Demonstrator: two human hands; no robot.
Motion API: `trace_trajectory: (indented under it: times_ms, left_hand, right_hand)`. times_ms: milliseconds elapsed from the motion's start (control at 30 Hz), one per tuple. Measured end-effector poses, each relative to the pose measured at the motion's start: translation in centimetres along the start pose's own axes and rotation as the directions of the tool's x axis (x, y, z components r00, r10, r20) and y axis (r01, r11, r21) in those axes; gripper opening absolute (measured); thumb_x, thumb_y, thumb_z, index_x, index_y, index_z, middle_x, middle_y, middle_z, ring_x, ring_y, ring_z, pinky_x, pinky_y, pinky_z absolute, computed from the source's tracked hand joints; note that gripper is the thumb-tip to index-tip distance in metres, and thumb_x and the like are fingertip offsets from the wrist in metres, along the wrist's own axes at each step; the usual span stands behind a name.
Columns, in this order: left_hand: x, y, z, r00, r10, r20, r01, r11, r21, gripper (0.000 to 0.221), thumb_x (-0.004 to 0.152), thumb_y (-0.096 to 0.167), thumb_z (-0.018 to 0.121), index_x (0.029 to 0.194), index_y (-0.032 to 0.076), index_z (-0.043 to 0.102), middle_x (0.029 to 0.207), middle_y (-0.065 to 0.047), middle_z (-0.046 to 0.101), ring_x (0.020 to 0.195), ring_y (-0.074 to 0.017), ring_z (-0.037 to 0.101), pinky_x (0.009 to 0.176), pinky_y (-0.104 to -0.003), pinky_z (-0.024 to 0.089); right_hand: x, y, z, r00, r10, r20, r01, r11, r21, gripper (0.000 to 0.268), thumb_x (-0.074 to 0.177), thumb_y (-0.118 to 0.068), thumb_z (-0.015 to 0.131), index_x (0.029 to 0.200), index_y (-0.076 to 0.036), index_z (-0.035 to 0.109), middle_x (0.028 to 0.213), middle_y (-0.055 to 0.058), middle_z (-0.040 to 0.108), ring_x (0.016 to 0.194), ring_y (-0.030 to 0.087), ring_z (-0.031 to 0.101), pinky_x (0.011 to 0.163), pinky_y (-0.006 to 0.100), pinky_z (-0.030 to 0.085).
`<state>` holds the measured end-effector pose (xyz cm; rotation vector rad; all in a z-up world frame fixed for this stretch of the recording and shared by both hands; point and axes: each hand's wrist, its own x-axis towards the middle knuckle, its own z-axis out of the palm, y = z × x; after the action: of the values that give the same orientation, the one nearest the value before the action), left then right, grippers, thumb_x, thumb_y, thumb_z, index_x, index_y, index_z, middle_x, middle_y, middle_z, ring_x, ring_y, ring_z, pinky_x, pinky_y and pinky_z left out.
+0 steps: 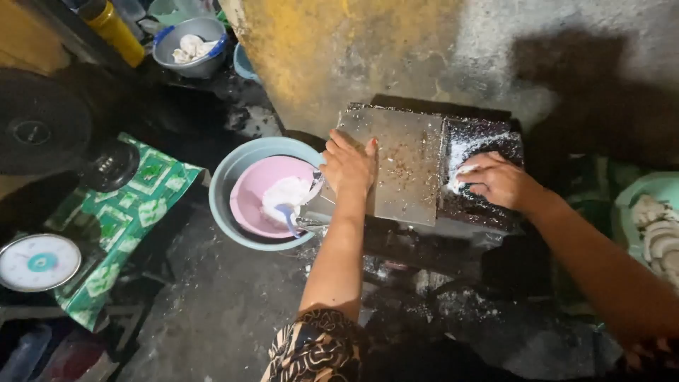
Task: Grating pieces of coconut using a manual metal grater into a bowl
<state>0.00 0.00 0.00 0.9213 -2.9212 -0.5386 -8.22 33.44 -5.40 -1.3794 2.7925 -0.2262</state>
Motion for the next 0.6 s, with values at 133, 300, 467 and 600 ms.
trace_trajectory:
  times_ms: [133,300,467,600]
  left_hand:
    - [-0.4,0.2,-1.1,0.999,0.005,0.038,-0.005,1.000,0.002,0.098,0.095,0.074,0.028,0.158,0.001,0.012,0.141,-0.016,0.042,0.132,-0.0338,0.045,0.103,-0.052,0.040]
    - [-1.0,0.6,-1.7,0.996,-0.023,0.082,0.019,0.998,0.053,0.095,0.098,0.072,0.023,0.160,0.002,0.011,0.140,-0.017,0.042,0.131,-0.0348,0.044,0.105,-0.052,0.038]
    - [0.0,0.1,-1.0,0.998,-0.003,0.064,-0.001,0.999,0.052,0.099,0.095,0.077,0.029,0.159,0.002,0.015,0.141,-0.019,0.044,0.132,-0.0380,0.046,0.106,-0.054,0.040]
    - [-3.3,-2.0,-6.0,0.994,0.012,0.113,0.003,0.992,-0.129,0.105,0.086,0.084,0.045,0.152,0.003,0.039,0.135,-0.022,0.058,0.128,-0.0397,0.057,0.105,-0.054,0.044]
  right_hand:
    - [2.3,2.2,2.7,0.990,0.101,-0.100,-0.103,0.995,-0.012,0.030,0.085,-0.022,0.073,0.111,-0.034,0.080,0.117,0.001,0.066,0.120,0.024,0.064,0.113,0.034,0.042]
    - [5.9,-1.2,5.6,0.953,0.300,-0.028,-0.300,0.954,0.015,0.017,0.068,-0.035,0.085,0.085,-0.038,0.081,0.094,0.002,0.073,0.100,0.024,0.071,0.089,0.032,0.057]
    - [6.8,0.0,9.6,0.925,0.379,-0.026,-0.375,0.922,0.093,0.027,0.067,-0.037,0.084,0.087,-0.022,0.074,0.100,0.006,0.073,0.097,0.028,0.074,0.085,0.038,0.059]
    - [5.5,-0.5,6.1,0.972,0.233,-0.037,-0.211,0.929,0.305,0.028,0.072,-0.014,0.079,0.098,-0.006,0.072,0.111,0.022,0.065,0.112,0.044,0.064,0.094,0.047,0.055]
